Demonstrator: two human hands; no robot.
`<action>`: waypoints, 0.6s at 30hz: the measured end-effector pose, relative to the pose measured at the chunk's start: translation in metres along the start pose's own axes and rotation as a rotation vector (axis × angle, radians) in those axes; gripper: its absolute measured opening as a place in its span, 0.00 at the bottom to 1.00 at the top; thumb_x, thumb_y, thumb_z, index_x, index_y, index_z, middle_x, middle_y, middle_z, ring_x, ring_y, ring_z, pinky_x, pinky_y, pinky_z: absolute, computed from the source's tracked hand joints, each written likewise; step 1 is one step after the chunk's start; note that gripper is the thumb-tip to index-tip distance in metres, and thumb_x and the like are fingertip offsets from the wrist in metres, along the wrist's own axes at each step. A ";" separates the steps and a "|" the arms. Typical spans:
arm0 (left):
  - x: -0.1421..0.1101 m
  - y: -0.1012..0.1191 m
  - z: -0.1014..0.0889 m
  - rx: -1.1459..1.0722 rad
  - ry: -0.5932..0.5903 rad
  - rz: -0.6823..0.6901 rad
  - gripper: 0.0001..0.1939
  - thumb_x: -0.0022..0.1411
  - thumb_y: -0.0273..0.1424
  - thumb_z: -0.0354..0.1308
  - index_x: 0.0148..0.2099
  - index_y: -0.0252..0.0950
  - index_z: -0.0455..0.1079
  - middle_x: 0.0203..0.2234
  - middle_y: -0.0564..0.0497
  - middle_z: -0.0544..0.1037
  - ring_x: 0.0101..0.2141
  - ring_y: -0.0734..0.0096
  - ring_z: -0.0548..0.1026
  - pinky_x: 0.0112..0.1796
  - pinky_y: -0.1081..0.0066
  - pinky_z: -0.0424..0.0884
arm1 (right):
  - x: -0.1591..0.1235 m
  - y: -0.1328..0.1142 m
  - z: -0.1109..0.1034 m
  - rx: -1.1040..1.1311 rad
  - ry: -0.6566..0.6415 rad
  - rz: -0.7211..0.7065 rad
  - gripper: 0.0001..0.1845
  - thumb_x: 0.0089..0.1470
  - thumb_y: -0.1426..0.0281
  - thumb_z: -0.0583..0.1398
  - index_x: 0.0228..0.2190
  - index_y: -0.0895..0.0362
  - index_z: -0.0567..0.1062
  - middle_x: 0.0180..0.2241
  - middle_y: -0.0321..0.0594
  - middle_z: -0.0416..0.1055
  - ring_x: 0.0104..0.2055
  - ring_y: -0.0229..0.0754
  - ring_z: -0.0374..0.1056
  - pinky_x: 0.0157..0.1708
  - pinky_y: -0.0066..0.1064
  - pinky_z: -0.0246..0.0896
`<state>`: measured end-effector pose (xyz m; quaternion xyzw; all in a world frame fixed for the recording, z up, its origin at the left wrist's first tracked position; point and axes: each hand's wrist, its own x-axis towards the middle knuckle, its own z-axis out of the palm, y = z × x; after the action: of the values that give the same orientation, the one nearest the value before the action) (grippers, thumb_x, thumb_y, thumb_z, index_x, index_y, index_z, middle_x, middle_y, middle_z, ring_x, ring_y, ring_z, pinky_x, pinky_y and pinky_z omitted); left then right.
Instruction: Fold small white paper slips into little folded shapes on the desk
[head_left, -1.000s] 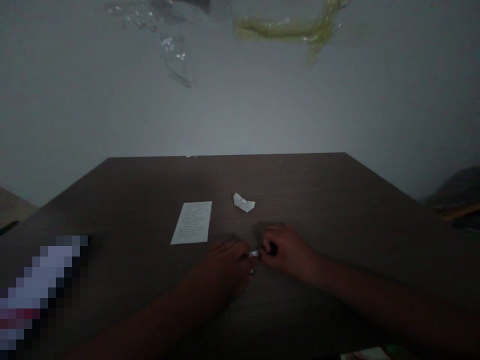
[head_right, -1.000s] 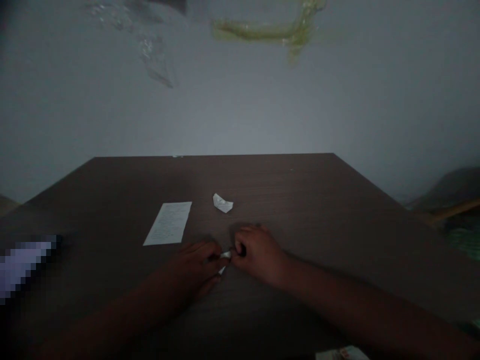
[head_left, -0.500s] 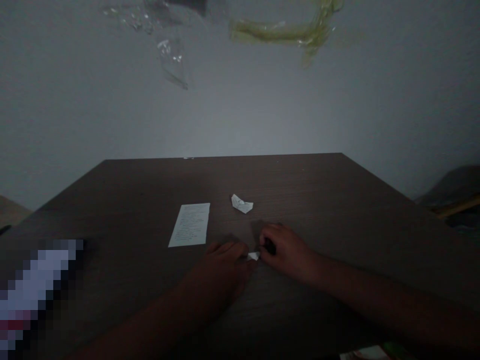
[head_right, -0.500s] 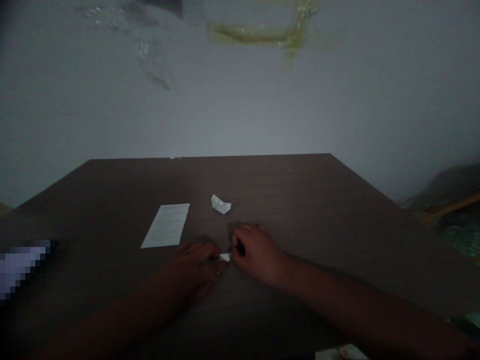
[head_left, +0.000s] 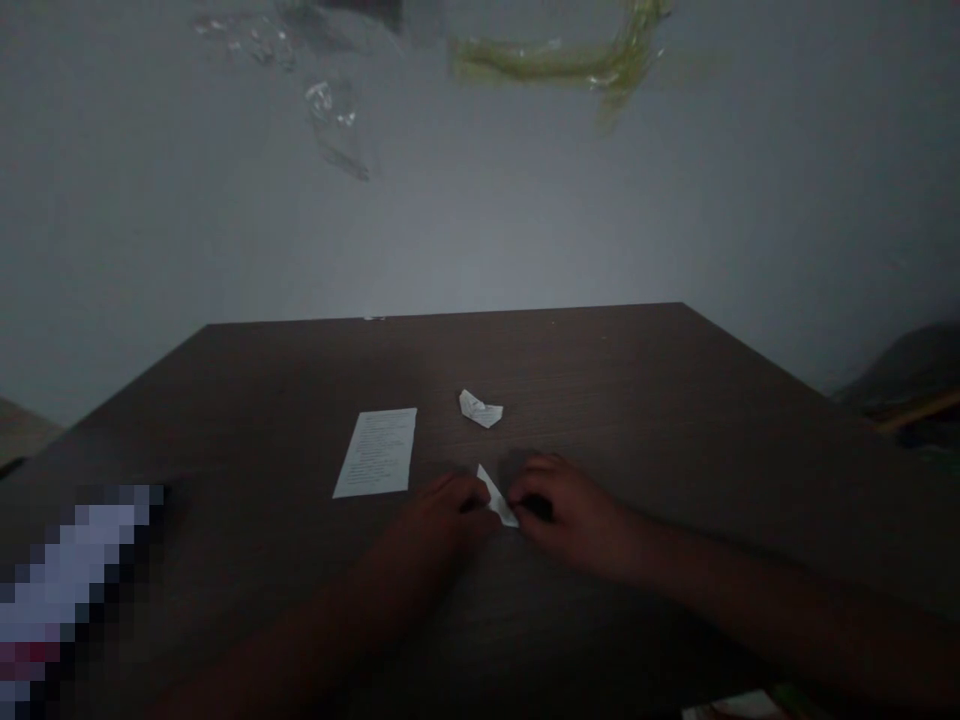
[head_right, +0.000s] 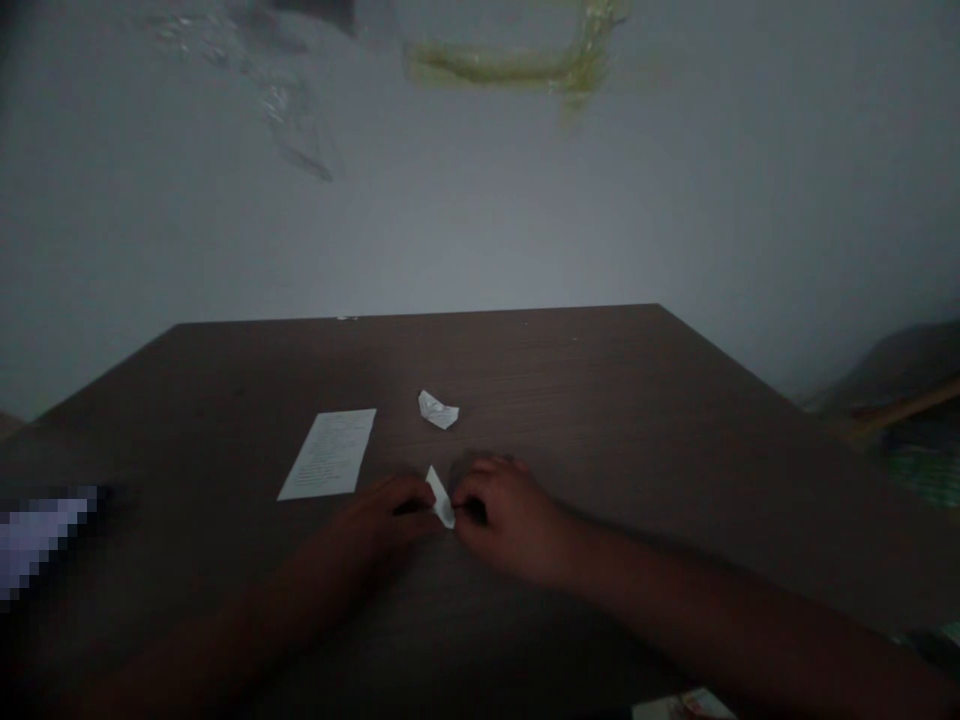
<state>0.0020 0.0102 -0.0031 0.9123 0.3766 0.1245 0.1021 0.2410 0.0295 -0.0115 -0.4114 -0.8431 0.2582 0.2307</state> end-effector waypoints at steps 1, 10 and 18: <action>0.000 -0.002 0.001 -0.019 -0.007 -0.002 0.18 0.68 0.16 0.56 0.49 0.42 0.81 0.50 0.51 0.81 0.50 0.61 0.78 0.51 0.67 0.76 | 0.000 0.000 0.000 0.019 0.011 0.005 0.08 0.58 0.78 0.65 0.37 0.54 0.81 0.38 0.40 0.78 0.44 0.48 0.75 0.48 0.41 0.66; 0.002 -0.007 0.001 -0.362 0.095 -0.098 0.18 0.62 0.15 0.53 0.47 0.40 0.75 0.50 0.48 0.77 0.48 0.62 0.79 0.50 0.64 0.78 | -0.003 -0.014 -0.004 0.277 -0.034 0.089 0.07 0.61 0.76 0.64 0.38 0.53 0.82 0.38 0.37 0.81 0.42 0.43 0.76 0.45 0.35 0.68; 0.004 -0.012 0.008 -0.466 0.221 -0.256 0.20 0.62 0.19 0.60 0.54 0.41 0.69 0.55 0.46 0.75 0.47 0.61 0.81 0.47 0.60 0.84 | -0.004 -0.012 -0.004 0.349 -0.040 0.022 0.11 0.65 0.75 0.59 0.44 0.53 0.81 0.42 0.39 0.82 0.44 0.43 0.77 0.48 0.36 0.71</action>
<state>-0.0011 0.0206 -0.0135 0.7901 0.4588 0.2924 0.2824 0.2385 0.0205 -0.0019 -0.3692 -0.7852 0.4114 0.2790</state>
